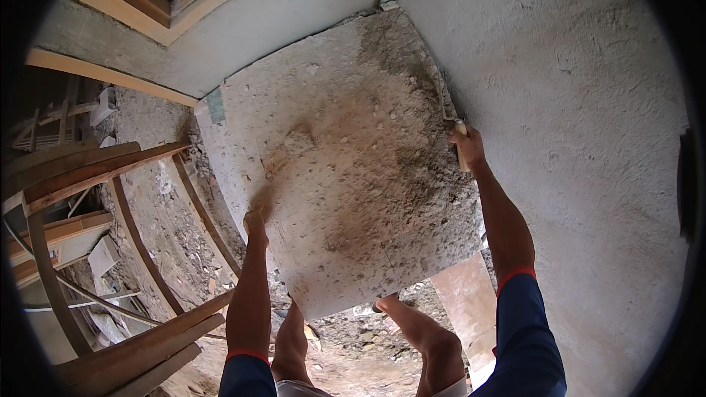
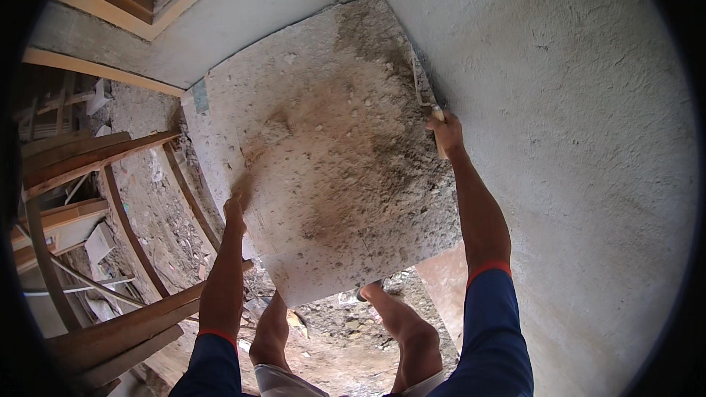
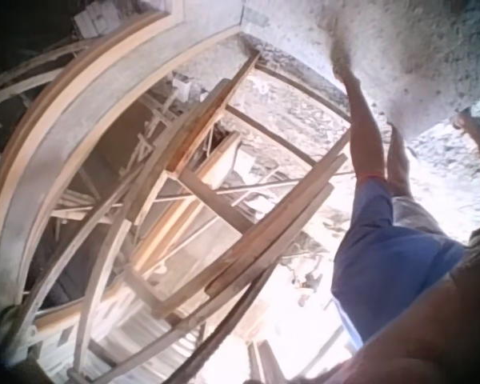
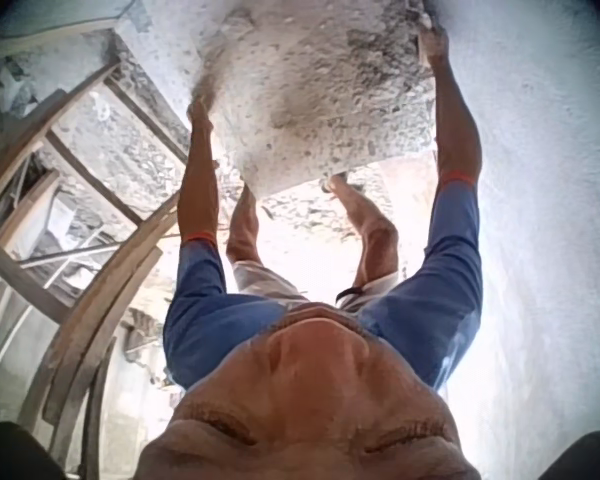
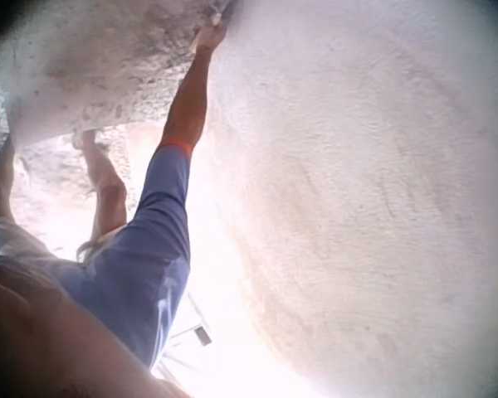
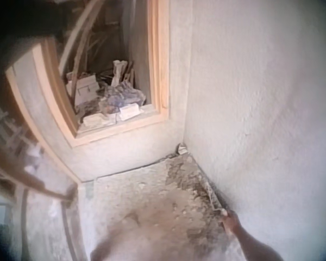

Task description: The person applies mortar to the back of tiles using a trowel and places them onto a wall section.

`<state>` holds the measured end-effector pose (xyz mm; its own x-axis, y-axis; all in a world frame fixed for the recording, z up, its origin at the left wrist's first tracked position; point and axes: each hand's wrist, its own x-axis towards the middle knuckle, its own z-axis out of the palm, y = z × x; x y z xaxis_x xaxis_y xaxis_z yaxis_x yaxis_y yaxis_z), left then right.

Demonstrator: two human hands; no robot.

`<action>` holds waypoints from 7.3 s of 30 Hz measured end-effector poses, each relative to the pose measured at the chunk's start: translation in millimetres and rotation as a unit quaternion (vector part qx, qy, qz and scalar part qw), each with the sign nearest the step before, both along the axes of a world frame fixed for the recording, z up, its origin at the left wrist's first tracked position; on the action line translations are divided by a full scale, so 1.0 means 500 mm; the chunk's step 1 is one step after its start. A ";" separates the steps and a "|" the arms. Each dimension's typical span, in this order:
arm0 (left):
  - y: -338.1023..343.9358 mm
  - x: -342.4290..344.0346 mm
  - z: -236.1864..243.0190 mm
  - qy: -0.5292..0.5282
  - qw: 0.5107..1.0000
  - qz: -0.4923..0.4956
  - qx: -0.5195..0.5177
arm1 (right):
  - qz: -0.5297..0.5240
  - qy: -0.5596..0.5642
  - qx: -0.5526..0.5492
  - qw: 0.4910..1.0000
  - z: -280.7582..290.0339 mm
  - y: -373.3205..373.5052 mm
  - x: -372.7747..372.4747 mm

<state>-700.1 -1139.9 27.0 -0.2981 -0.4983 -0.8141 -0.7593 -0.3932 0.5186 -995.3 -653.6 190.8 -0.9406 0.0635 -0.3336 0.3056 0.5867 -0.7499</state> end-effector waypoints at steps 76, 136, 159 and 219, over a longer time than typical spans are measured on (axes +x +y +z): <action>0.324 3.006 1.566 0.190 0.908 0.372 -0.006 | 0.166 -0.157 -0.118 0.966 1.297 -0.177 2.496; 0.189 3.826 1.508 -0.310 0.901 0.216 -0.211 | 0.493 -0.332 0.212 0.775 1.060 -0.541 3.395; 0.172 4.042 1.446 -0.236 0.911 0.280 -0.190 | 0.457 -0.407 0.079 0.787 1.122 -0.843 3.673; 0.158 3.818 2.128 0.012 0.909 0.273 -0.315 | 0.428 -0.605 -0.046 0.670 1.280 -0.916 4.015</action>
